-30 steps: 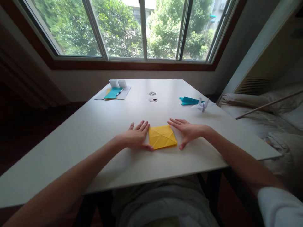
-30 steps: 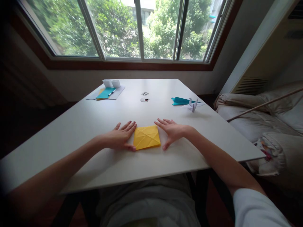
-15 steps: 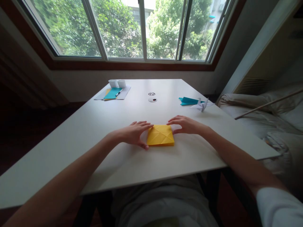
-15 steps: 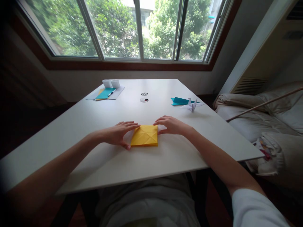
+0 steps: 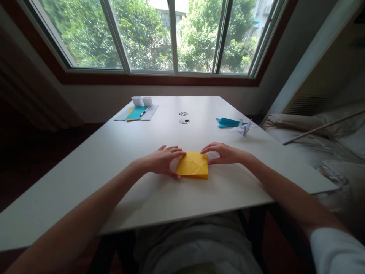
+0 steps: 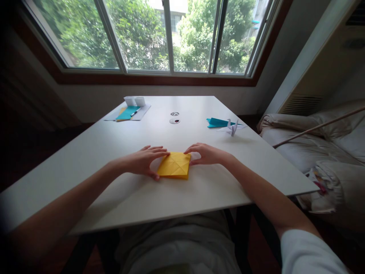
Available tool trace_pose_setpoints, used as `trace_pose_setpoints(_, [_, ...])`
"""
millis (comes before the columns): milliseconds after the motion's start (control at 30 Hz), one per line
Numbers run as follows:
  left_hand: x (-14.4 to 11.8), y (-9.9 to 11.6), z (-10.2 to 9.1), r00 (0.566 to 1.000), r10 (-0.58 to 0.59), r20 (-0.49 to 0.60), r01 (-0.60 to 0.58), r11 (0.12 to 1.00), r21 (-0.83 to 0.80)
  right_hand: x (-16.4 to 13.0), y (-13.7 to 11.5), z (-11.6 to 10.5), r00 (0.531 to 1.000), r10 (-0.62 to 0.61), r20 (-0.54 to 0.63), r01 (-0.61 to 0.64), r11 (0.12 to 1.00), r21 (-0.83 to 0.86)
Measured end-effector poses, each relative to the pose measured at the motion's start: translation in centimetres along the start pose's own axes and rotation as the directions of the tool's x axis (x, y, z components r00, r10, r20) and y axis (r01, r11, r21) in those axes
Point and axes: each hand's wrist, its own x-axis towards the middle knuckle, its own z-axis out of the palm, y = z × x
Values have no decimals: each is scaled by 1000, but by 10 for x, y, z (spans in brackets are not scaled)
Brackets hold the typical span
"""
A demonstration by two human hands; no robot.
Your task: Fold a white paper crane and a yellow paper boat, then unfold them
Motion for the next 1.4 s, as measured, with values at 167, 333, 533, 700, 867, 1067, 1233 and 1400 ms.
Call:
trace_pose_setpoints(167, [0,1,-1,1000,3,-24,-4,1000,-17,-1,0,-1,1000,3,-13,-3,1000,-12])
trace_pose_setpoints(333, [0,1,-2,998,24,-51,-26,999,-35,-1,-1,-3,999,10,-33,-10,1000,-14])
trace_pose_setpoints(533, [1,-4,-2,993,71,-96,-79,993,-86,-1,-6,-3,997,-8,-75,6,1000,-25])
trace_pose_setpoints(700, [3,-4,-5,985,83,-148,-100,989,-109,0,-6,0,982,-44,-184,18,989,-144])
trace_pose_setpoints(867, [4,-3,-7,974,104,-201,-138,977,-163,-1,-4,1,974,-46,-221,9,987,-163])
trace_pose_setpoints(1067, [4,-10,-8,976,129,-175,-174,945,-276,0,-4,0,973,-40,-227,13,992,-122])
trace_pose_setpoints(1233, [4,-10,-8,975,112,-192,-156,960,-234,0,-4,1,974,-38,-222,13,993,-116])
trace_pose_setpoints(1400, [3,2,-10,946,124,-301,-173,975,-140,0,-4,1,977,-41,-211,12,990,-138])
